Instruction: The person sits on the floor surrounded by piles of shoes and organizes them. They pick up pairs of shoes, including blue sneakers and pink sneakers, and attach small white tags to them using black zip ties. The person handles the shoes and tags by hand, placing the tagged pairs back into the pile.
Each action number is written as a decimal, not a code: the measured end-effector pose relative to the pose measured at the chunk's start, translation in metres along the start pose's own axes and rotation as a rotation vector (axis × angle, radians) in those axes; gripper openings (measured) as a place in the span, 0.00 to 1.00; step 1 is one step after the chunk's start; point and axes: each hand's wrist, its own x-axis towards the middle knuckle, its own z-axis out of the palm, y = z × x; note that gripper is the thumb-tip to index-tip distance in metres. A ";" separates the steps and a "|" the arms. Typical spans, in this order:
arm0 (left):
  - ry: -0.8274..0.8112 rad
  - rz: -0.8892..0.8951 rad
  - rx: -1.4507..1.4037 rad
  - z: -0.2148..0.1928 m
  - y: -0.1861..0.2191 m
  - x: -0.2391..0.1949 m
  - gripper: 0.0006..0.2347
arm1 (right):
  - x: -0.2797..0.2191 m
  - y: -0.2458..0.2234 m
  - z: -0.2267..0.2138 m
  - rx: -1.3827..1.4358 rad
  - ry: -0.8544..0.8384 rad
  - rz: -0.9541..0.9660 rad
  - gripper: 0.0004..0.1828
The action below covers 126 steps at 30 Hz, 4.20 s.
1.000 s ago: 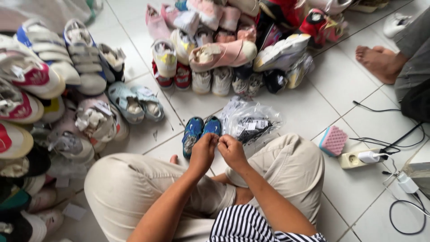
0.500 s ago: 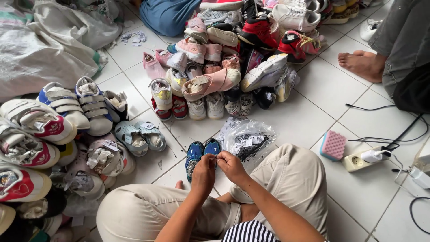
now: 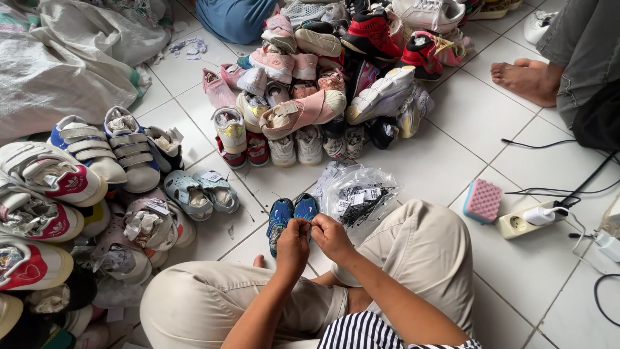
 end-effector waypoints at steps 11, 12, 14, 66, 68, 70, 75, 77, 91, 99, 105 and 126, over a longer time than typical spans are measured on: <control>-0.015 -0.117 -0.029 -0.003 -0.002 -0.001 0.04 | 0.000 0.005 0.006 -0.091 -0.020 -0.092 0.05; -0.018 -0.126 -0.032 -0.003 -0.002 0.000 0.04 | 0.000 0.007 0.007 -0.106 -0.020 -0.098 0.05; -0.015 -0.121 -0.016 0.000 -0.005 -0.001 0.03 | -0.001 0.003 0.006 -0.103 -0.017 -0.092 0.05; -0.216 -0.993 -0.948 -0.009 -0.049 0.030 0.10 | 0.007 -0.015 -0.027 0.669 -0.433 0.503 0.05; -0.204 -0.997 -0.986 -0.012 -0.044 0.030 0.09 | 0.008 -0.013 -0.026 0.661 -0.415 0.490 0.05; -0.193 -0.999 -1.023 -0.014 -0.041 0.030 0.09 | 0.008 -0.013 -0.025 0.653 -0.396 0.475 0.05; -0.088 -0.774 -0.845 -0.009 -0.046 0.031 0.08 | 0.005 -0.022 -0.026 0.617 -0.361 0.435 0.12; -0.088 -0.760 -0.840 -0.006 -0.049 0.030 0.07 | 0.007 -0.021 -0.030 0.696 -0.335 0.458 0.13; 0.005 -0.783 -0.801 -0.015 -0.045 0.032 0.09 | 0.016 -0.012 -0.054 1.198 -0.280 0.500 0.12; -0.063 -0.648 -0.850 -0.024 -0.027 0.033 0.06 | 0.016 -0.033 -0.053 1.072 -0.213 0.386 0.14; -0.226 -0.459 -0.638 -0.030 0.002 0.026 0.05 | 0.014 -0.028 -0.044 0.649 -0.126 0.124 0.14; -0.257 -0.470 -0.533 -0.031 -0.004 0.024 0.05 | 0.008 -0.025 -0.020 0.648 -0.106 0.161 0.09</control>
